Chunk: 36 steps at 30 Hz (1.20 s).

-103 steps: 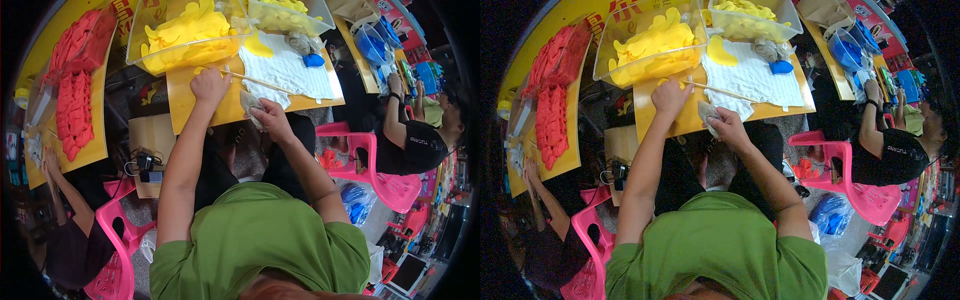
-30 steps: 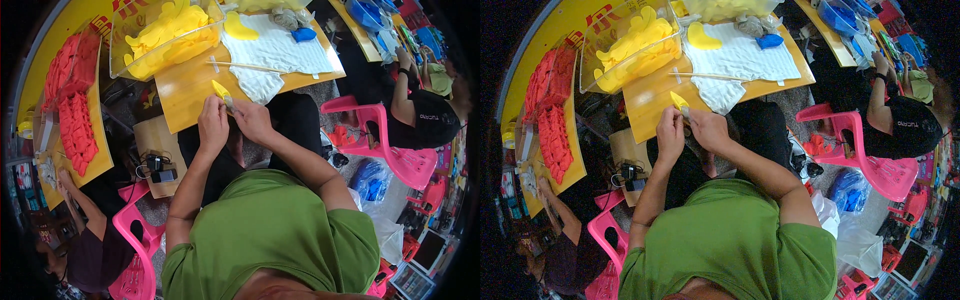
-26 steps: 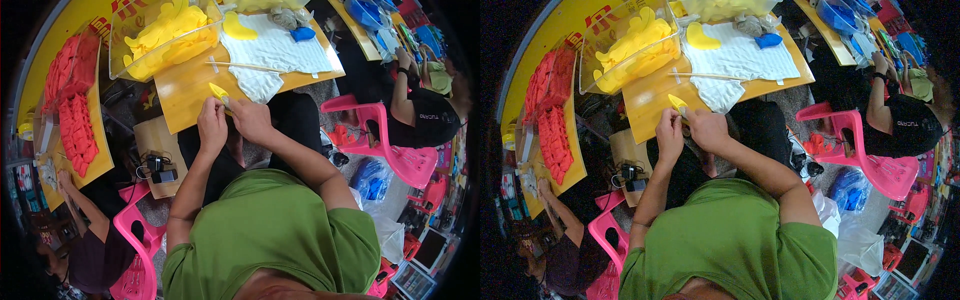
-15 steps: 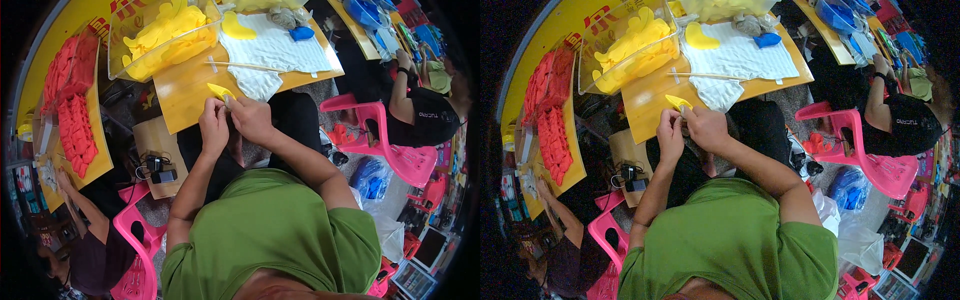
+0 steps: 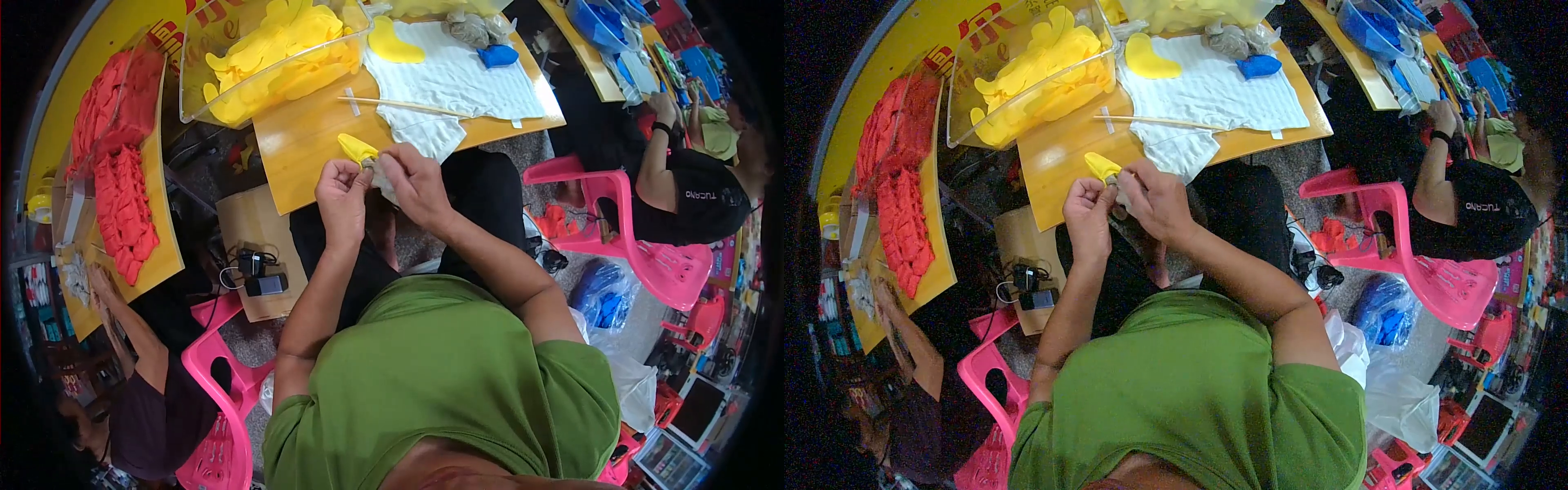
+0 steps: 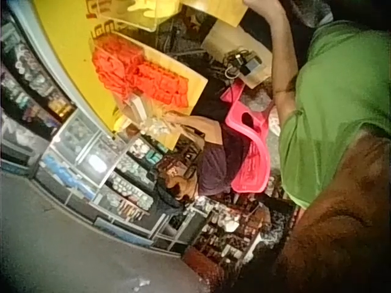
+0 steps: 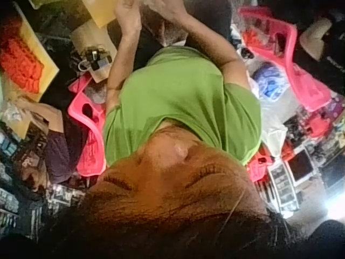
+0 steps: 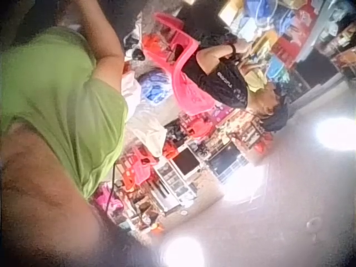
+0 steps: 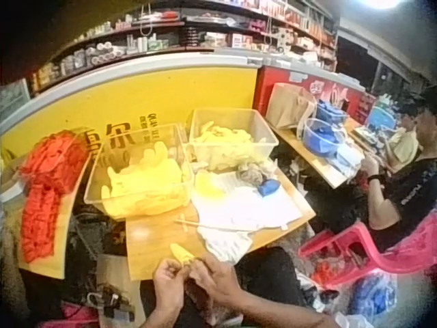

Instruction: Stuffing and assembling small yellow leather or felt pieces.

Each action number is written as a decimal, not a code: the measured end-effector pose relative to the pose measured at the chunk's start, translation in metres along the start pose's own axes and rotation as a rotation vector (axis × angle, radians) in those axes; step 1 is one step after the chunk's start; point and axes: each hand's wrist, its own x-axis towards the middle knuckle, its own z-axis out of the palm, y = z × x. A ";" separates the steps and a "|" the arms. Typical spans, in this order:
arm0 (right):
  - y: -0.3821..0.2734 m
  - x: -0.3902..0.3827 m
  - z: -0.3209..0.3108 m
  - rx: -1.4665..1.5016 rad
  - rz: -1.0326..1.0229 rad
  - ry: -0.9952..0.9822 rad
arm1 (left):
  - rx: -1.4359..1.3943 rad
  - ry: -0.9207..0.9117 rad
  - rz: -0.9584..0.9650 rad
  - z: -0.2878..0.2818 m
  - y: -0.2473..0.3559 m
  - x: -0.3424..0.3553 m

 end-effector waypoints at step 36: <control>0.025 -0.009 0.010 0.604 0.411 0.062 | 1.088 -0.076 0.498 0.002 0.001 -0.017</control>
